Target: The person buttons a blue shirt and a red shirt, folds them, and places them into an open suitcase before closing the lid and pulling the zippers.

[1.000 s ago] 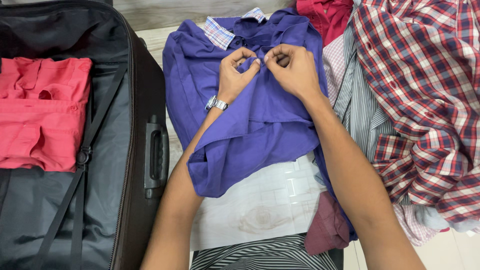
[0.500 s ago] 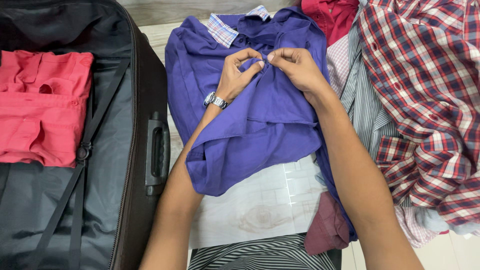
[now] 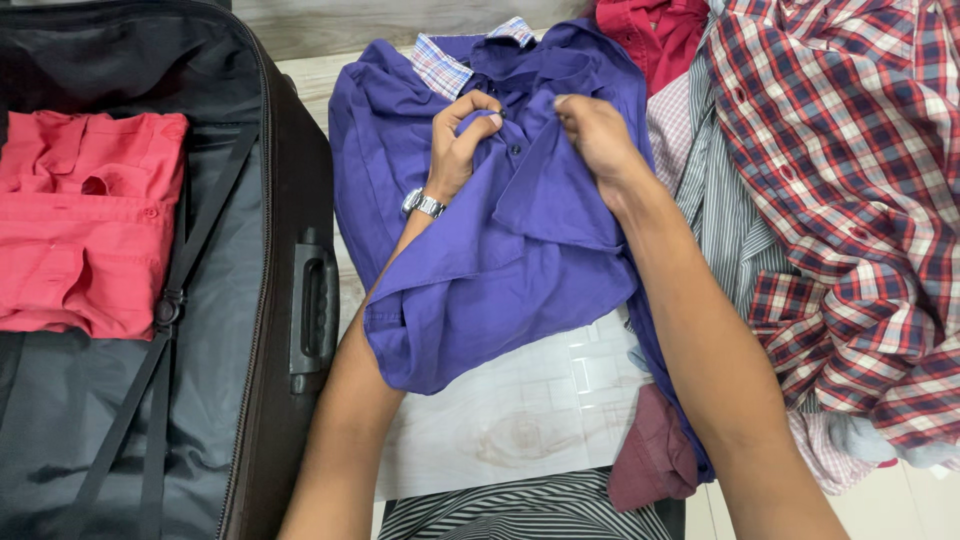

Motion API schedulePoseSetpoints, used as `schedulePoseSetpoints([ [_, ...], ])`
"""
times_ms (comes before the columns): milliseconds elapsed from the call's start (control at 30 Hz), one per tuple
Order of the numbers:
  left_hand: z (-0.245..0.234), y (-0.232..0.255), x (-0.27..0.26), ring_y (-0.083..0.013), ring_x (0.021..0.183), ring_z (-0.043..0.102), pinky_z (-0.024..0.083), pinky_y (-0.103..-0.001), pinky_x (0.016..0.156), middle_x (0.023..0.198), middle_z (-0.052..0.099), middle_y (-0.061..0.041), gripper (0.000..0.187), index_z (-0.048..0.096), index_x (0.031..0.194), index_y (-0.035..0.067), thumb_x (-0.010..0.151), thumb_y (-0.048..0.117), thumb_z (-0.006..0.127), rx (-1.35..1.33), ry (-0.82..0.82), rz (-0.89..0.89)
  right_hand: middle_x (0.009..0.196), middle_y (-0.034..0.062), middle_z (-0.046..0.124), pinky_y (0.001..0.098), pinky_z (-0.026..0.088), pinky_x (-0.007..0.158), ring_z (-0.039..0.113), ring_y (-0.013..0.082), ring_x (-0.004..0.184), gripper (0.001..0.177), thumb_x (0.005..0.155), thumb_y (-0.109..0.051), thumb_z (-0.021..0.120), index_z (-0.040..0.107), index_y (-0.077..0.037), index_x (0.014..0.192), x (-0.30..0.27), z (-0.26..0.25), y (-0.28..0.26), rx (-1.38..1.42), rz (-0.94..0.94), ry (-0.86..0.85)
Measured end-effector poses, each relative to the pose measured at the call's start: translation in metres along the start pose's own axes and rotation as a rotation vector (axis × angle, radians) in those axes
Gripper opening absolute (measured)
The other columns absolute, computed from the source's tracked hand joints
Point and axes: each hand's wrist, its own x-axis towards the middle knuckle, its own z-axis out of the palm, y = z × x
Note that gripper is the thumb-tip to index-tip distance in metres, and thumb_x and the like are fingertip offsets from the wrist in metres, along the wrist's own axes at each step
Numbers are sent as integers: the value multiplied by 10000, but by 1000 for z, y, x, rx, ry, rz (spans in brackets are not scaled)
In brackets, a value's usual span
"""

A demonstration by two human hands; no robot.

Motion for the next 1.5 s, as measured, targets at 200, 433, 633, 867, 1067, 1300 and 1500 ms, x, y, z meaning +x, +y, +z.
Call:
schedulePoseSetpoints([
  [200, -4, 18, 16, -180, 916, 704, 555, -299, 893, 967, 693, -83, 176, 607, 947, 17, 894, 129, 482, -368, 4, 1, 780, -73, 513, 228, 390, 624, 460, 45, 687, 165, 1035, -138, 564, 601, -141, 874, -8, -40, -44, 319, -244, 37],
  [433, 2, 37, 8, -114, 1040, 566, 436, -252, 1004, 1094, 649, -23, 217, 668, 1089, 4, 1029, 162, 530, 63, -888, -474, 968, -22, 660, 236, 484, 778, 586, 57, 885, 281, 1006, -275, 600, 665, -71, 1188, -88, -37, -121, -769, -102, -616],
  [633, 12, 47, 9, -69, 967, 570, 433, -225, 903, 1019, 669, 33, 225, 696, 1159, 29, 1071, 194, 572, 35, -576, -275, 946, 64, 760, 294, 533, 781, 693, 111, 906, 347, 986, -296, 608, 656, -87, 1259, -103, -41, -147, -748, -23, -482],
  [867, 23, 34, 26, -113, 689, 641, 510, -290, 654, 750, 669, 33, 169, 738, 1022, 94, 984, 205, 616, 547, 224, -110, 1304, 163, 696, 422, 527, 1034, 681, 325, 1209, 394, 1029, -238, 694, 604, -30, 1351, -50, -24, -73, -856, -793, -142],
  [1067, 3, 26, 80, -333, 1072, 617, 494, -435, 916, 1076, 680, -131, 220, 727, 1038, 120, 860, 242, 685, 1122, 354, 133, 1127, 120, 757, 454, 523, 906, 707, 345, 1077, 537, 876, -400, 691, 620, -114, 1325, -38, -16, -37, -1229, -240, -420],
  [1300, 6, 18, 116, -426, 1244, 517, 381, -575, 1033, 1269, 621, -233, 616, 675, 1216, 67, 927, 602, 581, 1556, 120, -416, 968, 111, 789, 372, 574, 774, 735, 243, 858, 402, 929, -417, 667, 729, -99, 1166, -41, -31, -51, -1090, -24, -654],
  [1500, 22, 44, 116, -332, 1200, 636, 448, -527, 1038, 1247, 689, -144, 615, 706, 1208, 142, 740, 534, 774, 1572, -112, -582, 878, 65, 770, 312, 589, 648, 736, 164, 717, 331, 954, -311, 610, 685, -79, 1178, -55, -25, -80, -861, 18, -623],
])
